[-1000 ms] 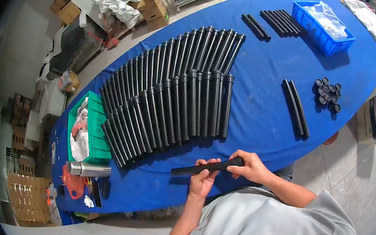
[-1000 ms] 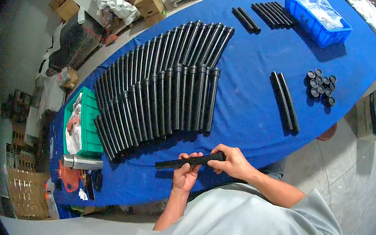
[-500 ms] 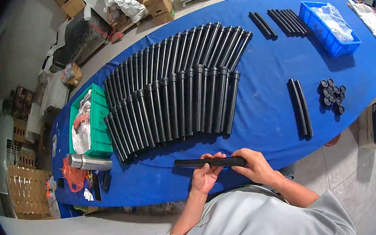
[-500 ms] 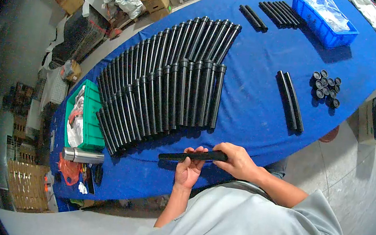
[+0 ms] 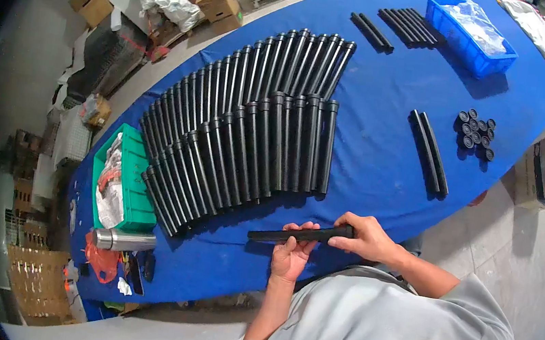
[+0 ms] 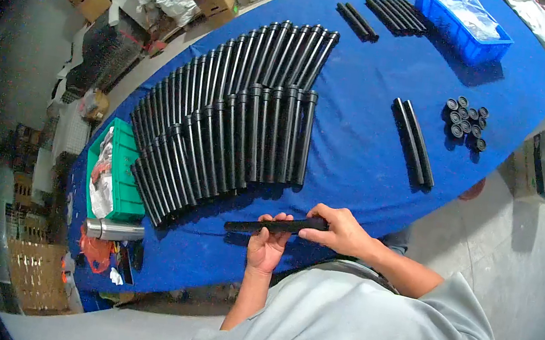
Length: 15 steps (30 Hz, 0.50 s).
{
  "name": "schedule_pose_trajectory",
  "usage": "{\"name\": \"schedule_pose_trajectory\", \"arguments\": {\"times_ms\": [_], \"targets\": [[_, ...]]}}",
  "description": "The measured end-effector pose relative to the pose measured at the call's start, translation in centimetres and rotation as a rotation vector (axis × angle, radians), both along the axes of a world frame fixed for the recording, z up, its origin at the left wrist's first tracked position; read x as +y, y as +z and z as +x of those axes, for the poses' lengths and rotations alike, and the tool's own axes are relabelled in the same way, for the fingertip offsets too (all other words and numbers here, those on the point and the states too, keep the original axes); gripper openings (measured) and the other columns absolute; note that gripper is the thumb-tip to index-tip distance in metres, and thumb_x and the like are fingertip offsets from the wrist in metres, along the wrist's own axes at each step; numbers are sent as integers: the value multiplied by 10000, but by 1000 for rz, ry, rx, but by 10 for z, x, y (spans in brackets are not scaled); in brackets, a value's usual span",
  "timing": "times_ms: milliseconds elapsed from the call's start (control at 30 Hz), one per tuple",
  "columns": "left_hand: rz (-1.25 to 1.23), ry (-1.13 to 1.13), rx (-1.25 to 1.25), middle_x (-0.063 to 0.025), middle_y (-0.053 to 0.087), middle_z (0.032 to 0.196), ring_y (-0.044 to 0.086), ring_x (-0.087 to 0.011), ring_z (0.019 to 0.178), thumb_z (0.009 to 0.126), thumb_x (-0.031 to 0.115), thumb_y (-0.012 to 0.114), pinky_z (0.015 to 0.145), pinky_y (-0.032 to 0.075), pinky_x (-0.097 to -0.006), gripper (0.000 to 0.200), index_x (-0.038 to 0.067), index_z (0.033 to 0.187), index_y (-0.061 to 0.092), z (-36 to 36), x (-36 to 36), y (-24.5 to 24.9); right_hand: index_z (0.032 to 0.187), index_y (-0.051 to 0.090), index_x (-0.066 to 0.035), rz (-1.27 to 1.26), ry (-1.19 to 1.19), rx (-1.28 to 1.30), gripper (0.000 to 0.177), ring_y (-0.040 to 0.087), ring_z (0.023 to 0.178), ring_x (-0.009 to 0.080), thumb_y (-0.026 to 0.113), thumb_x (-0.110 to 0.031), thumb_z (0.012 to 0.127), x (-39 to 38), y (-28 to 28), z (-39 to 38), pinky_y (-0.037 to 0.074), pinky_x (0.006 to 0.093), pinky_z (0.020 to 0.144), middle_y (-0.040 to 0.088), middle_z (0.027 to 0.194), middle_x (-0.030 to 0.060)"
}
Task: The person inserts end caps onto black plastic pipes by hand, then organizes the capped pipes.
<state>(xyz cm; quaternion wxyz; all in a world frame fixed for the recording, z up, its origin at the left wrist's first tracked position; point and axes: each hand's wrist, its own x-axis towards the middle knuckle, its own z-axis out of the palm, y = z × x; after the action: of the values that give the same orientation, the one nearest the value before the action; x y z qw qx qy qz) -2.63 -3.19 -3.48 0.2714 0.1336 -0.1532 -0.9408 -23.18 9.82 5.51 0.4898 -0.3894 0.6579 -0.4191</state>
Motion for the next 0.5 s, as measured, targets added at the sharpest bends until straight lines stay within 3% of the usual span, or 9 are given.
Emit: {"name": "schedule_pose_trajectory", "arguments": {"times_ms": [33,133,167,267,300,433,500], "targets": [[-9,-8,-6,-220,608,1349,525,-389,1336,927,101,708,1119,472,-521,300,69,1209,611,-1,0,1,1109,609,-37,102,-16,-142,329,657,865,319,775,-139,845,-1,8,-2,527,406,727,630,931,159],[-25,-11,-4,-216,610,1350,512,-395,1347,938,114,697,1132,454,-532,309,59,1227,603,-2,0,2,1105,611,-15,-465,-24,423,339,671,827,224,779,-189,867,3,-22,0,523,379,705,650,891,154],[-21,-4,11,-216,609,1352,510,-394,1349,939,114,695,1132,455,-531,311,59,1231,601,-2,0,1,1115,609,-7,-521,4,483,359,665,817,222,778,-210,872,3,-29,0,521,377,705,655,877,156],[-24,-12,41,-217,609,1351,506,-390,1355,944,110,687,1130,459,-528,315,57,1240,594,-1,-1,-1,1114,611,-16,-245,-78,150,342,654,820,286,774,-180,862,3,-2,-3,519,384,710,645,883,155],[-29,-19,49,-217,610,1350,504,-388,1356,946,109,683,1130,460,-527,316,56,1244,592,-1,-1,-1,1092,620,-16,-7,-99,-195,316,642,831,327,770,-170,859,1,3,-5,520,387,717,639,876,153],[-11,-10,-1,-220,617,1339,519,-386,1345,933,103,703,1131,457,-523,293,65,1206,605,-4,0,3,1081,619,-8,-560,-93,415,327,646,873,323,778,-187,859,2,-21,-1,524,382,738,633,946,160],[14,4,-4,-220,617,1340,521,-386,1343,936,104,699,1129,459,-523,289,62,1206,605,-3,-1,3,1078,619,-9,-579,-88,410,329,644,881,325,781,-193,857,2,-21,3,519,387,728,628,966,164]]}}
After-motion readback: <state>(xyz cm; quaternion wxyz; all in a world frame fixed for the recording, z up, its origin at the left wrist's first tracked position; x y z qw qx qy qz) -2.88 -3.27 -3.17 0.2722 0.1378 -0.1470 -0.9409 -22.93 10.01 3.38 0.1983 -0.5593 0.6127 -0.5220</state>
